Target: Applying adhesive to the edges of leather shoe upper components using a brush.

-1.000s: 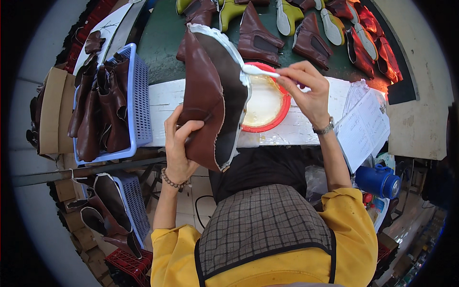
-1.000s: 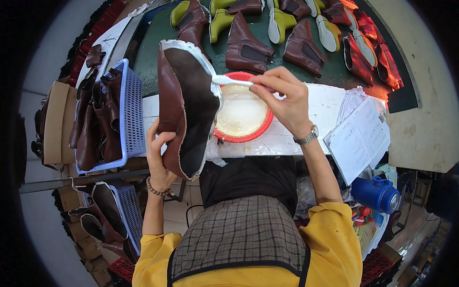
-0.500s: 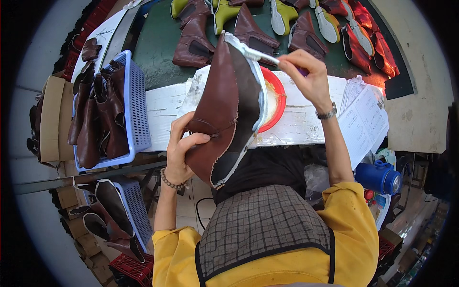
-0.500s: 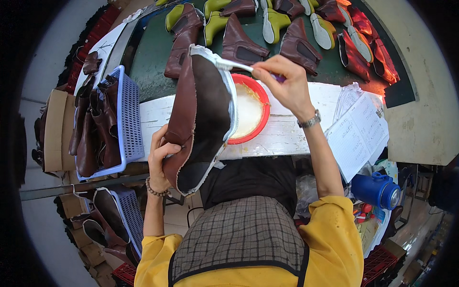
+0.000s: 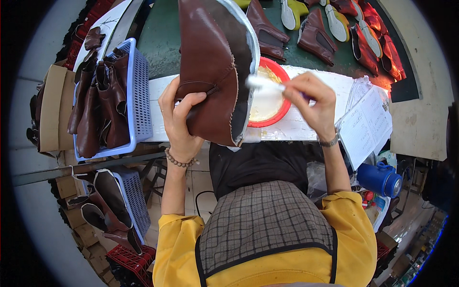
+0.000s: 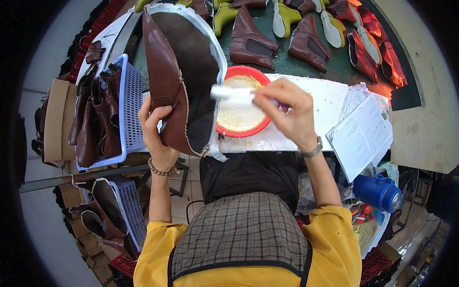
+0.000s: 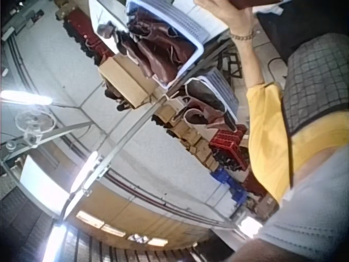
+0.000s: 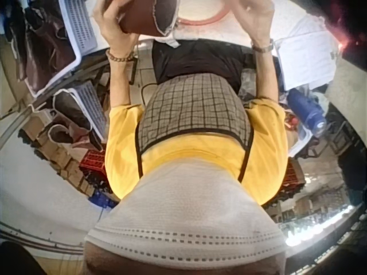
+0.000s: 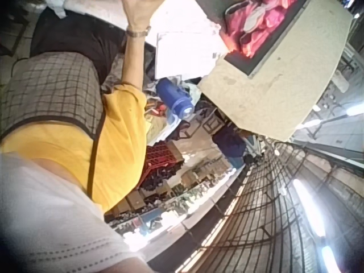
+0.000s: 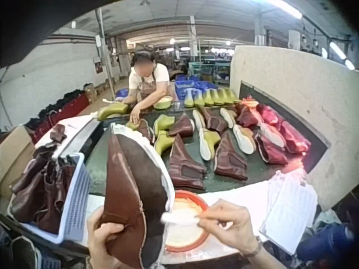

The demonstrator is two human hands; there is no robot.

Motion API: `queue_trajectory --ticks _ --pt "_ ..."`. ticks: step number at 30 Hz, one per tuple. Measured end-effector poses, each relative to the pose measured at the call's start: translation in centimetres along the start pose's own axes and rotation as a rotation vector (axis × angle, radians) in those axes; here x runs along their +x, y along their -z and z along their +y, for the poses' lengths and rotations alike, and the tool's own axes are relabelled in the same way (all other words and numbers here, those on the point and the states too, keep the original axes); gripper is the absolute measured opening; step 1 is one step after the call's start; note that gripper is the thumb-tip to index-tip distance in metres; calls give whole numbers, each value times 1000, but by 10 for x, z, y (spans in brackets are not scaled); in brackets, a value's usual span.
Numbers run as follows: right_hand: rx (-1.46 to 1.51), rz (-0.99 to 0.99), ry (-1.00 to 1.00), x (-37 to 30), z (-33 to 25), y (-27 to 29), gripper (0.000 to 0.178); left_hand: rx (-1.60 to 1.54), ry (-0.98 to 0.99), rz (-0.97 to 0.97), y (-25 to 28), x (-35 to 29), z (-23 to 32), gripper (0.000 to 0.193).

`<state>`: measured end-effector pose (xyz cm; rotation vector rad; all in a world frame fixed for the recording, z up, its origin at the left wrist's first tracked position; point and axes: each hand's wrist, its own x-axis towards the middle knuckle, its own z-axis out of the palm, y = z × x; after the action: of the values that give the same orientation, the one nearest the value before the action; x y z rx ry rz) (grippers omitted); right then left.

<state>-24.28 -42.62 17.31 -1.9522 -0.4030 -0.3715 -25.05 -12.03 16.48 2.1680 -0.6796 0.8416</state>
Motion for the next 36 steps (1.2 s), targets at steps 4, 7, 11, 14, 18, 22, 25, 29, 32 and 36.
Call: queue_trajectory --ticks 4,7,11,14,18,22,25,29,32,36 --pt "-55 113 197 19 1 1 19 -2 -51 58 -3 5 -8 63" --pt "8 21 207 8 -11 -3 20 -46 -37 220 -14 11 -6 64" --pt "-13 -114 153 -11 -22 -3 21 30 -35 281 -23 15 -13 65" --pt "88 -209 13 -18 -25 -4 19 126 -32 213 -24 12 -14 62" --pt "112 -151 -91 -13 -1 -3 14 57 100 111 -9 6 -10 68" --pt "-446 -126 -82 3 35 6 11 -350 648 55 31 -37 -41 40" --pt "-714 -196 101 8 56 -1 11 -773 890 -113 61 -42 -44 5" --pt "-587 -205 26 21 35 13 12 -1128 1160 -166 80 -61 -45 34" --pt "-161 -94 15 24 30 18 13 -1330 1232 -212 73 -83 -56 48" --pt "-41 -125 266 31 10 8 18 -1473 1161 -270 55 -67 -37 57"
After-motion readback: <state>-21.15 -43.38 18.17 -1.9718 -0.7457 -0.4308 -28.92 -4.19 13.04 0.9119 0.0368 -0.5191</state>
